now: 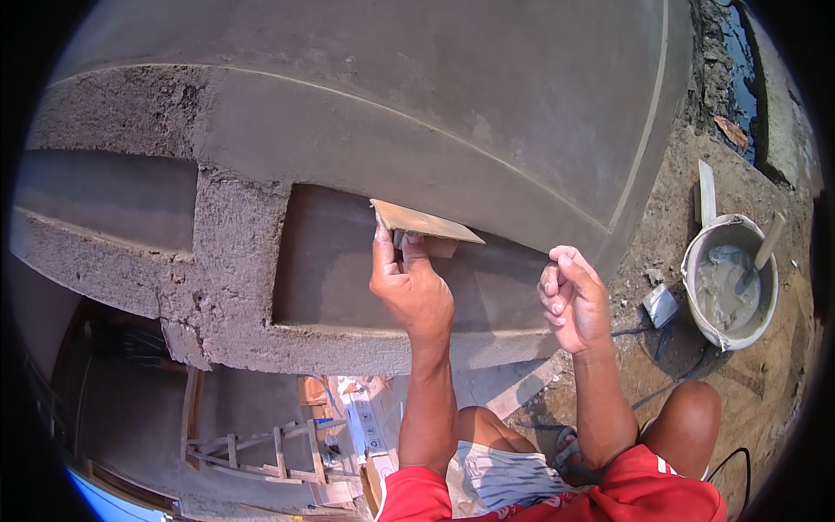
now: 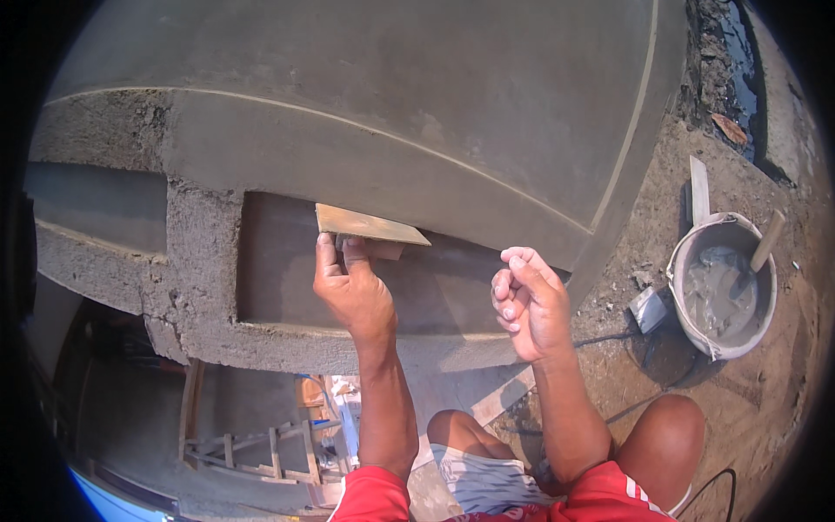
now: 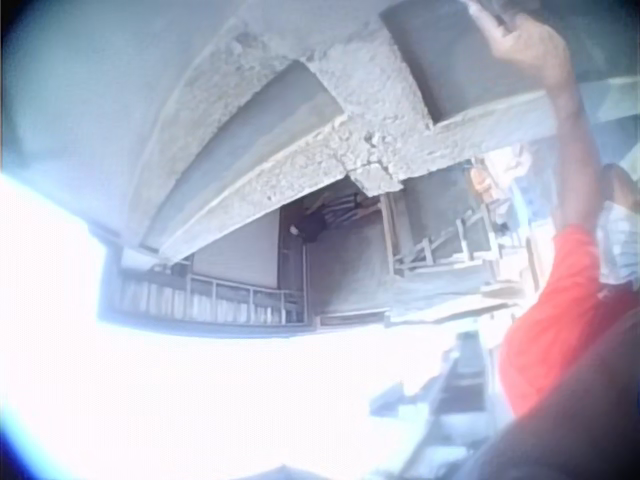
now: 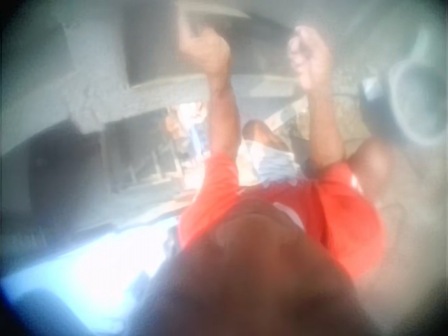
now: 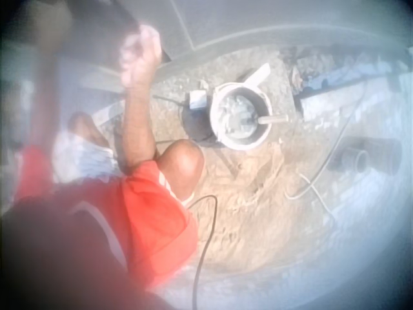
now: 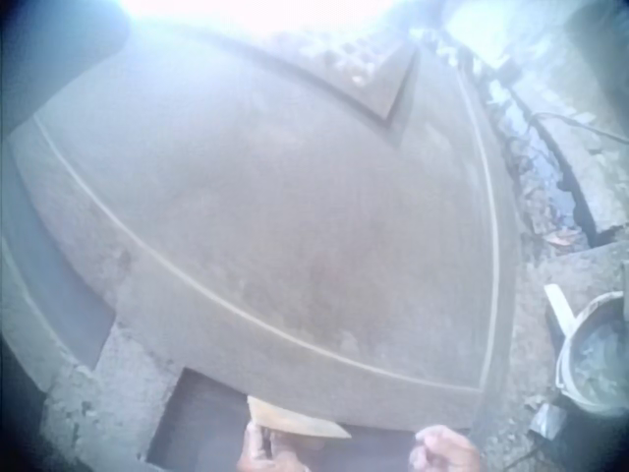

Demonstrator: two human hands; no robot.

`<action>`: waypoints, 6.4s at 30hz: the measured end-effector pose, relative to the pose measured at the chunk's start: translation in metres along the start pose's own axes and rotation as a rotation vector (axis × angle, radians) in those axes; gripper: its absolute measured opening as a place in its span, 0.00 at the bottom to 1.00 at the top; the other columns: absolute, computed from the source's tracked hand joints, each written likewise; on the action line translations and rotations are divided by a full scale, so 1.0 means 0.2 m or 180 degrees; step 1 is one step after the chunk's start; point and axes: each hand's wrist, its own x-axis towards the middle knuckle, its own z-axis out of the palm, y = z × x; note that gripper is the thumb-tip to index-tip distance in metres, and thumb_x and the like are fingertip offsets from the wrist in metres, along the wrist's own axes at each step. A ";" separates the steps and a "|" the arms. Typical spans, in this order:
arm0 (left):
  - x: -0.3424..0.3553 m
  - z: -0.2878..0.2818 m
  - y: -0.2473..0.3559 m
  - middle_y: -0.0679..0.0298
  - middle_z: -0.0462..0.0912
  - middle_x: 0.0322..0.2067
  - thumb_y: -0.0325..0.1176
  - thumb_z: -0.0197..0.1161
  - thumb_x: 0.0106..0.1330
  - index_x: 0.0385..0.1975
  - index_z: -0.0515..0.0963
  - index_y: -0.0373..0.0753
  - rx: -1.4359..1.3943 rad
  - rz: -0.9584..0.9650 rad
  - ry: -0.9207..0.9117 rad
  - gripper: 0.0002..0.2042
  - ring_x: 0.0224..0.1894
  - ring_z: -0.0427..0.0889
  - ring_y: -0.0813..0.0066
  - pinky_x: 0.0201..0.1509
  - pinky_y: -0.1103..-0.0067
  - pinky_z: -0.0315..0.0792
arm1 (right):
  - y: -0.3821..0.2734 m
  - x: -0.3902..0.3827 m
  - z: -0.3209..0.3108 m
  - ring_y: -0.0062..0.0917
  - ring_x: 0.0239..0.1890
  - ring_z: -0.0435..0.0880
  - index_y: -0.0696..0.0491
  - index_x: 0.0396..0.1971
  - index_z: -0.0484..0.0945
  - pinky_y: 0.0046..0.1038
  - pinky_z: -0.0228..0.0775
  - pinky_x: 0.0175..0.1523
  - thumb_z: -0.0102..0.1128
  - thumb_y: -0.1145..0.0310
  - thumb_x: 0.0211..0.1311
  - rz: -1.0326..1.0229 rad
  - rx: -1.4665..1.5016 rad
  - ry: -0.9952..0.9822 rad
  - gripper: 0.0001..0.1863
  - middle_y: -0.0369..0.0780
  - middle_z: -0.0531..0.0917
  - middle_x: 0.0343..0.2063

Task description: The person applies and smooths wet plaster onto a concrete wall using a trowel and a sponge. They repeatedly dip the sponge into a bucket of water and wipe the wall surface to achieve a smooth finish.

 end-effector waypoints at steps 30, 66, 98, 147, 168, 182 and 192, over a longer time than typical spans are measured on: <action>0.08 -0.07 0.07 0.54 0.77 0.52 0.21 0.50 0.70 0.61 0.64 0.25 -0.0425 -0.0029 -0.0060 0.20 0.51 0.75 0.74 0.58 0.79 0.67 | -0.18 -0.18 0.10 0.15 0.14 0.67 0.53 0.42 0.72 0.14 0.55 0.13 0.51 0.66 0.68 -0.0846 0.0082 -0.0284 0.08 0.36 0.75 0.20; -1.27 0.55 -0.98 0.59 0.74 0.53 0.27 0.45 0.71 0.57 0.66 0.40 -0.3550 -0.4621 -0.0853 0.15 0.55 0.74 0.64 0.60 0.63 0.69 | -0.53 -0.15 -0.27 0.15 0.19 0.70 0.52 0.43 0.72 0.14 0.60 0.16 0.53 0.67 0.67 -0.1677 -0.0508 0.0668 0.08 0.35 0.76 0.24; -1.50 0.31 -0.61 0.56 0.77 0.52 0.16 0.58 0.57 0.53 0.72 0.35 -0.4816 -0.4036 -0.1769 0.21 0.56 0.76 0.61 0.64 0.62 0.67 | -0.78 -0.58 0.17 0.19 0.23 0.69 0.55 0.24 0.72 0.27 0.62 0.29 0.63 0.66 0.61 0.1432 -0.7370 -0.0097 0.12 0.35 0.74 0.20; -1.47 -0.29 -0.48 0.55 0.78 0.45 0.26 0.55 0.67 0.57 0.64 0.25 -0.1137 -0.2636 -0.2344 0.20 0.46 0.78 0.72 0.53 0.78 0.71 | -0.50 -0.29 -1.33 0.51 0.53 0.73 0.59 0.64 0.58 0.48 0.60 0.58 0.60 0.63 0.50 0.0153 -0.7167 0.1284 0.39 0.59 0.73 0.50; -0.33 -0.79 -0.25 0.44 0.49 0.66 0.31 0.55 0.66 0.66 0.53 0.41 0.2082 0.1355 0.1708 0.29 0.68 0.55 0.46 0.68 0.53 0.51 | -0.02 0.35 0.67 0.41 0.60 0.67 0.47 0.65 0.64 0.40 0.63 0.62 0.67 0.63 0.54 -0.3933 -0.5428 -0.0992 0.36 0.49 0.65 0.59; -0.26 -0.81 -0.45 0.39 0.47 0.67 0.42 0.53 0.68 0.67 0.46 0.28 0.2723 0.1194 0.1944 0.36 0.70 0.44 0.43 0.71 0.53 0.42 | -0.03 0.53 0.55 0.49 0.57 0.65 0.40 0.61 0.70 0.45 0.59 0.61 0.70 0.69 0.48 -0.4590 -0.5670 -0.1344 0.36 0.57 0.63 0.58; -0.25 -0.81 -0.43 0.38 0.47 0.66 0.43 0.53 0.66 0.67 0.46 0.27 0.2499 0.1201 0.1952 0.37 0.70 0.44 0.42 0.71 0.54 0.40 | -0.04 0.56 0.59 0.49 0.60 0.63 0.38 0.60 0.71 0.46 0.58 0.64 0.69 0.73 0.49 -0.4663 -0.5605 -0.1251 0.35 0.54 0.61 0.61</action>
